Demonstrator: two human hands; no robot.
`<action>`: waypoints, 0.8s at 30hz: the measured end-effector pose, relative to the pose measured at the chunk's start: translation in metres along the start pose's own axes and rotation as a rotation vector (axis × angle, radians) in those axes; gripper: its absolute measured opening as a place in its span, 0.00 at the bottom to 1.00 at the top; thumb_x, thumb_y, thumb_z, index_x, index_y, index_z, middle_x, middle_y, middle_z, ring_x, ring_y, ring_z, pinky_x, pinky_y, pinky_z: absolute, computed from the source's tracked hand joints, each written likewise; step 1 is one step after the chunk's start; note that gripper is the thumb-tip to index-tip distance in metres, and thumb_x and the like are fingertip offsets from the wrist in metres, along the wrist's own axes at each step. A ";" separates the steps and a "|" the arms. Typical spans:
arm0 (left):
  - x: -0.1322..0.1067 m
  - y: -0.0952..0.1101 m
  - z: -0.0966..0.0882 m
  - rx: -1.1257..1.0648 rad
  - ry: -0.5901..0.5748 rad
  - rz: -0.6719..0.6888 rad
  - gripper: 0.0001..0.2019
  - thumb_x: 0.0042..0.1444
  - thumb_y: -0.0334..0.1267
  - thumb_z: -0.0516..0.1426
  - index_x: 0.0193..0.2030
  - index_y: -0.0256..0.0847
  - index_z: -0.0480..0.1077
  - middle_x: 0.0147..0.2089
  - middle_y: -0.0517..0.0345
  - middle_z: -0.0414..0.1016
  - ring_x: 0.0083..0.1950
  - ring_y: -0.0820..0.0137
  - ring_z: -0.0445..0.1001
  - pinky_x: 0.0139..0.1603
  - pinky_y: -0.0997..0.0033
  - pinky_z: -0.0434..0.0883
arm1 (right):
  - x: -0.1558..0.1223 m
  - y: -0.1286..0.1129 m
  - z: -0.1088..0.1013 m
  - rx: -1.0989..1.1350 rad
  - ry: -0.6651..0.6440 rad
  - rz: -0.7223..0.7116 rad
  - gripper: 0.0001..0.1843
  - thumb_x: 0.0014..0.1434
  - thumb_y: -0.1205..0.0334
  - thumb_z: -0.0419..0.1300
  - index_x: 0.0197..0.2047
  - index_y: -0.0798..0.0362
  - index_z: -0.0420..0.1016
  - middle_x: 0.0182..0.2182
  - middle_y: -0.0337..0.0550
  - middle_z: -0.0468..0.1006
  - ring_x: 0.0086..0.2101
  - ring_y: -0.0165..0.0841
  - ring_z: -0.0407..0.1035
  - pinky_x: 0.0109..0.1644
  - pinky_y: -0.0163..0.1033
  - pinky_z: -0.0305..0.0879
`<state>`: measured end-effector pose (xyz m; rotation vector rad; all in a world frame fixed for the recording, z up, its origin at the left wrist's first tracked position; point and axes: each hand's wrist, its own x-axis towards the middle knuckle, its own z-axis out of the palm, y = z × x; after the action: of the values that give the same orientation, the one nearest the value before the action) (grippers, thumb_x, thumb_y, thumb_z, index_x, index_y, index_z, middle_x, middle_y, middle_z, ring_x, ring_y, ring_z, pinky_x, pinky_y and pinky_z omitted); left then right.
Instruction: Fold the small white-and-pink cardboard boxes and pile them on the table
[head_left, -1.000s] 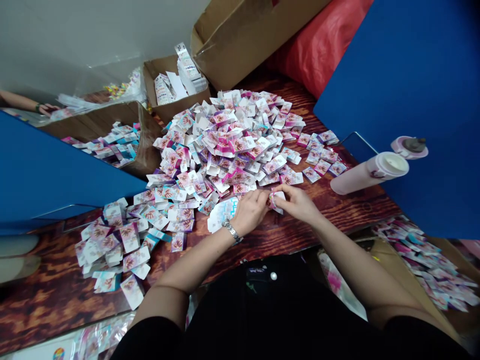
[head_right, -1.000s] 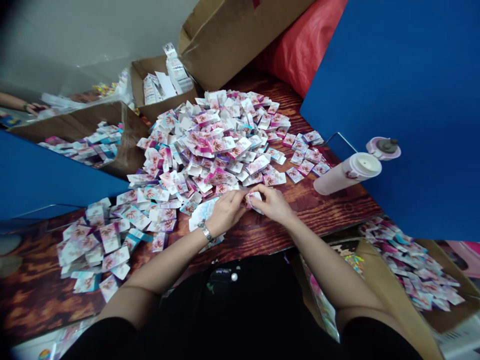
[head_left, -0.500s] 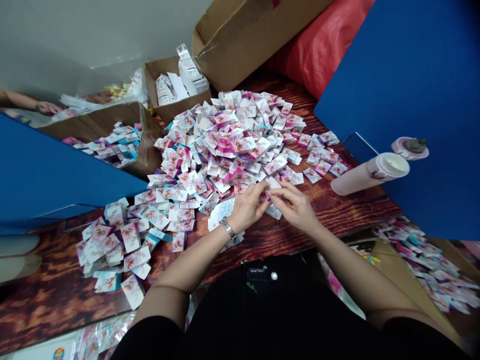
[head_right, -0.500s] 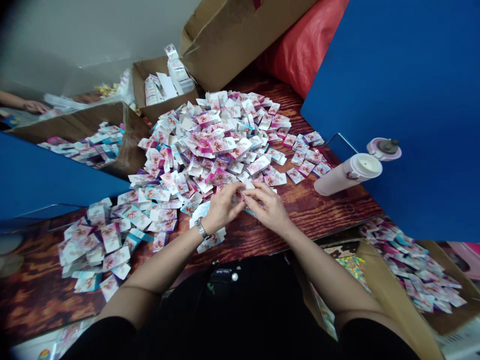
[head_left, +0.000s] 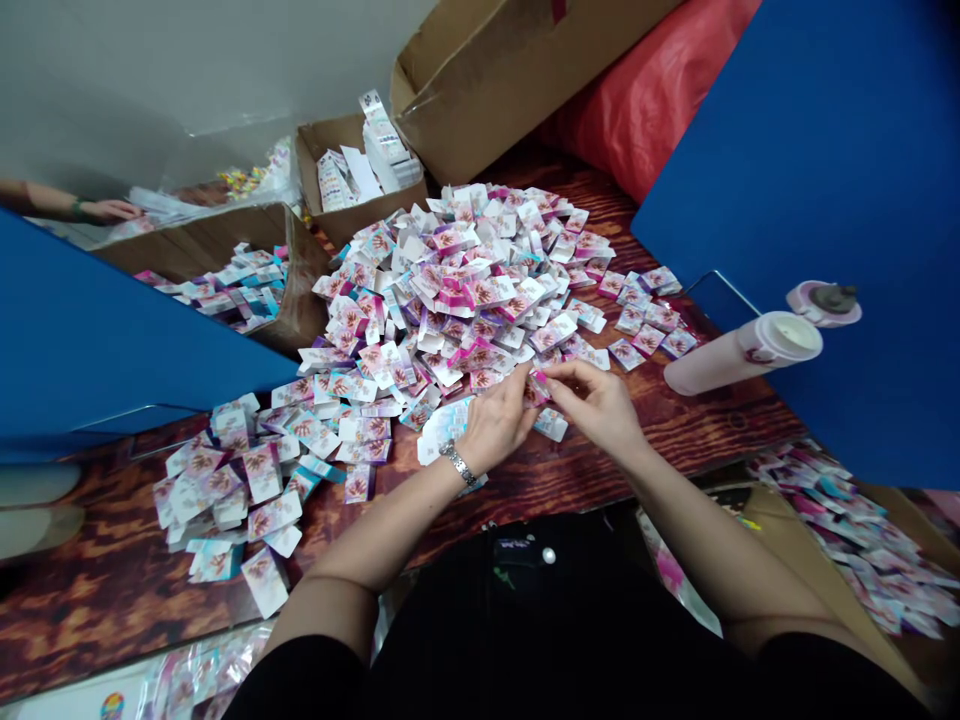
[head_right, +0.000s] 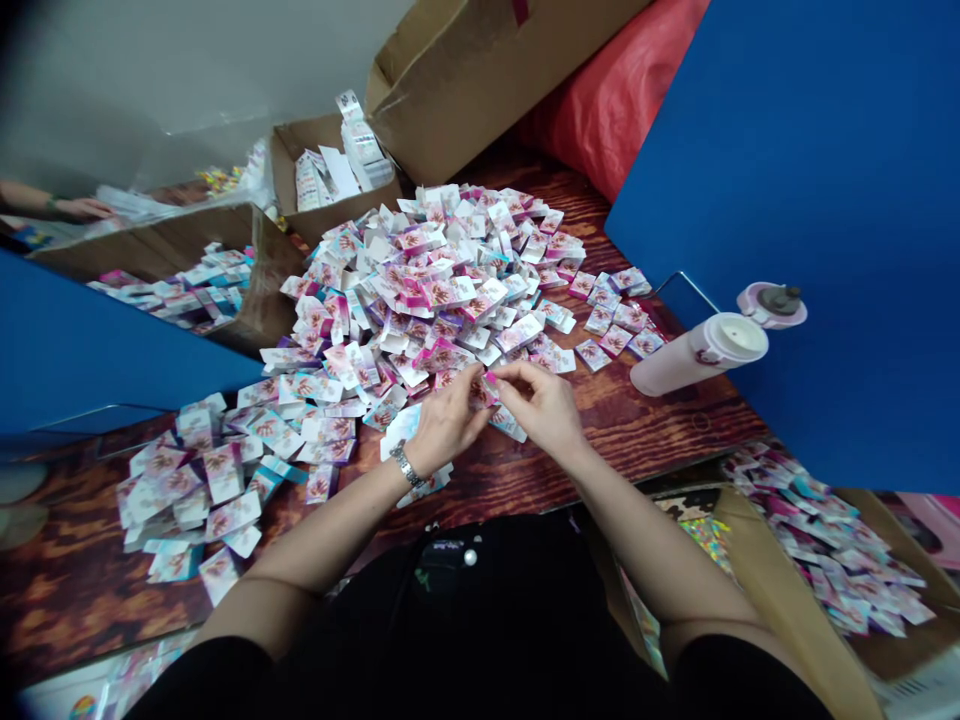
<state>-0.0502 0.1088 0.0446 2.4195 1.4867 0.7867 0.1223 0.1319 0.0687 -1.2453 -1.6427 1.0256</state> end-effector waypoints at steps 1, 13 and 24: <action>0.000 0.000 0.000 0.003 -0.005 0.003 0.30 0.61 0.37 0.53 0.68 0.34 0.47 0.56 0.41 0.72 0.52 0.61 0.75 0.50 0.62 0.74 | -0.001 -0.001 0.000 -0.083 0.009 -0.050 0.10 0.60 0.57 0.61 0.41 0.52 0.79 0.35 0.42 0.79 0.36 0.33 0.73 0.41 0.38 0.69; 0.003 0.009 -0.001 0.120 -0.016 -0.035 0.32 0.64 0.36 0.46 0.72 0.29 0.38 0.54 0.37 0.70 0.51 0.58 0.73 0.50 0.61 0.72 | -0.024 0.006 0.026 -0.522 0.156 -0.483 0.22 0.68 0.66 0.49 0.63 0.55 0.66 0.54 0.50 0.74 0.52 0.38 0.71 0.58 0.44 0.69; -0.002 0.007 0.002 0.170 -0.027 -0.030 0.31 0.64 0.35 0.47 0.72 0.30 0.40 0.55 0.39 0.71 0.51 0.59 0.73 0.50 0.60 0.72 | -0.024 0.005 0.029 -0.354 0.131 -0.346 0.20 0.67 0.62 0.52 0.60 0.51 0.67 0.51 0.48 0.76 0.49 0.37 0.72 0.55 0.44 0.70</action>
<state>-0.0447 0.1043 0.0454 2.5098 1.6368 0.6435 0.1012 0.1053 0.0507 -1.1639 -1.9046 0.4458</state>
